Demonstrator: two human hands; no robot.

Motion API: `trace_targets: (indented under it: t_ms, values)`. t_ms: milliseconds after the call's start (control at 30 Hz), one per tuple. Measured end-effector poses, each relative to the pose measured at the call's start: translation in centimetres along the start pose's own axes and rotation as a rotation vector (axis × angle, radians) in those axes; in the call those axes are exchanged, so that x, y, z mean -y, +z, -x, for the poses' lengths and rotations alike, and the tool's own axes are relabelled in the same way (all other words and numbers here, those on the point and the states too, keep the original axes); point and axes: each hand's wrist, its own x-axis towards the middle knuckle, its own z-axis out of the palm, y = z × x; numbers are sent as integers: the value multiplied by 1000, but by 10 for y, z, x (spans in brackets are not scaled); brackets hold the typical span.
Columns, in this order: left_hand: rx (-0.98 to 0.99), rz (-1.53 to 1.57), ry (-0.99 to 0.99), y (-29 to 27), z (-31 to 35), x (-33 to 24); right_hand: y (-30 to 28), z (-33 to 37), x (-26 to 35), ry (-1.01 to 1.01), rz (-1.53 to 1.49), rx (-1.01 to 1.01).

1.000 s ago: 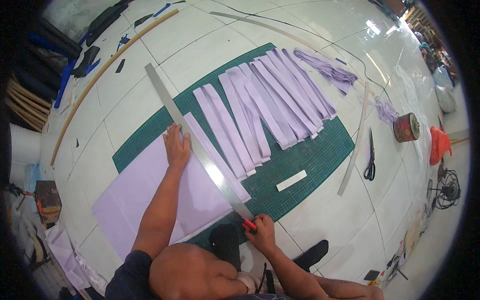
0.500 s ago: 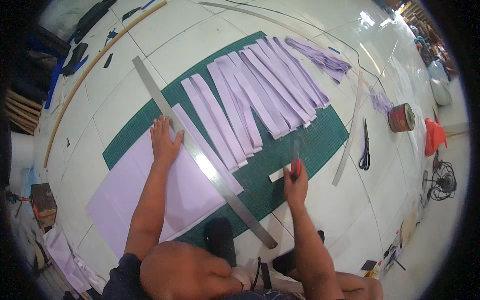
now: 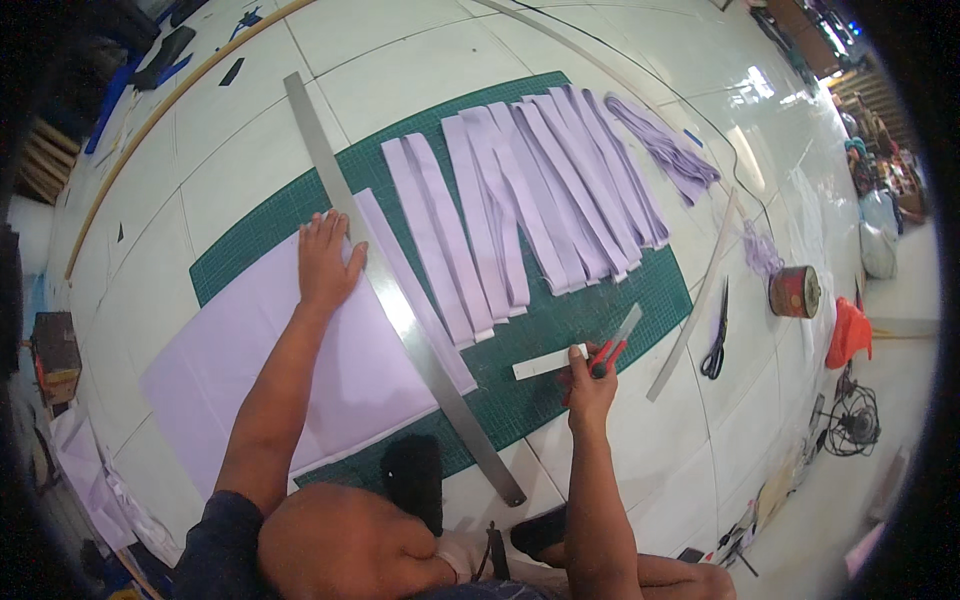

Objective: The person measures and marks a sheet of lavender fabric on a cutting mat using a metal ruler and a piece of chalk. They then use a utility knife to cut the fabric into long strips, aligning the ruler for each cut and moving the cut pieces aside.

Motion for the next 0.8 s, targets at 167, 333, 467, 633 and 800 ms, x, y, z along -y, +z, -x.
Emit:
trace_targets:
  t_ms: [167, 333, 467, 633, 800]
  values:
    - [-109, 112, 5, 7, 6, 11, 86, -10, 58, -46, -153, 171]
    - [-68, 219, -32, 9, -1, 2, 205, -59, 92, -125, -133, 387]
    - [-53, 242, -59, 3, 0, 2, 284, -74, 98, -122, -106, 433]
    - [-45, 243, -85, 3, 2, 5, 317, -84, 98, -116, -21, 441]
    - [-58, 248, -83, 5, 2, 6, 324, -88, 102, -139, 74, 448]
